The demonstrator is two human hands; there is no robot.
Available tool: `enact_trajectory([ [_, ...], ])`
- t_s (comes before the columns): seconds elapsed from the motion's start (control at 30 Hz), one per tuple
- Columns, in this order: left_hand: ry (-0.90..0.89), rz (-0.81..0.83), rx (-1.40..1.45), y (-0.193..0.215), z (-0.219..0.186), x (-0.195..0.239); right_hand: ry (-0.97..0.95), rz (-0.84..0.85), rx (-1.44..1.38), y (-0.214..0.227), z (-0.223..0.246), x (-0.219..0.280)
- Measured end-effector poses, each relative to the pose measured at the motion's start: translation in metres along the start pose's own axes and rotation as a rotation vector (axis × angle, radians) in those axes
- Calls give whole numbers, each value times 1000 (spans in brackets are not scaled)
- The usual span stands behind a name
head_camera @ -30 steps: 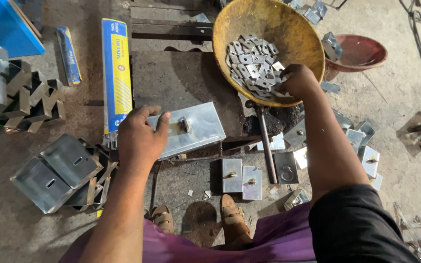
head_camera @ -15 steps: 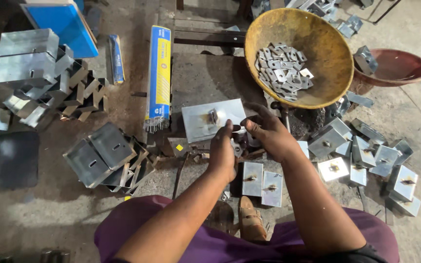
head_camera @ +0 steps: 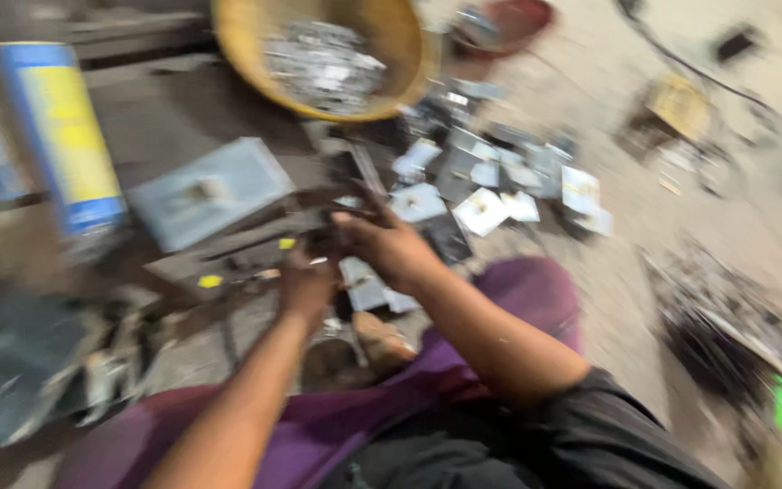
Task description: The person joins small metal pieces to larger metal brackets using an arc welding rod, periodically picking up new small plates from a yellow bowl and repositioning the brackets on the floor.
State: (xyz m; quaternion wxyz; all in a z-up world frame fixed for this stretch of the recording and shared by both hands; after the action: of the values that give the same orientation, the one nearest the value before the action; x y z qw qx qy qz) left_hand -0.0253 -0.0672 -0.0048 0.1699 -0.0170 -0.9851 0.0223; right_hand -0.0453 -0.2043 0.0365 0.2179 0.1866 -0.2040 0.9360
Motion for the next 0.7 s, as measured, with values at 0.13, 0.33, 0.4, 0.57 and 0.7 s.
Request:
enact_trajectory([
  [0.13,72,238,77,-30,3,41,243,-3,365,30,14,41],
  [0.33,70,292,23,-38,32,58,687,-216,822,131,77,82],
  [0.4,27,294,15,-33,36,54,726,-707,1146,229,110,83],
  [0.57,92,258,-17,-27,44,50,-151,-883,1334,446,53,59],
  [0.7,119,261,-27,-33,50,59,-495,-727,413,497,-71,53],
])
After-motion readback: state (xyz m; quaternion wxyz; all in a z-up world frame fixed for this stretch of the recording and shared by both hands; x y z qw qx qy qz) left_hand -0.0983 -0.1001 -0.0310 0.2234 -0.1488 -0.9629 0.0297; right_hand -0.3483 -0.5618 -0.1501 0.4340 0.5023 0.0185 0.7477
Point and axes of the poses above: each hand's wrist, its own x-axis away from the middle knuckle, its own y-axis out of the back of the hand, z = x × y, the point moved 8 cm from there along -x, towards the middle knuckle, and after that the axes turned 13 degrees about -z, right-handed, at the moved point
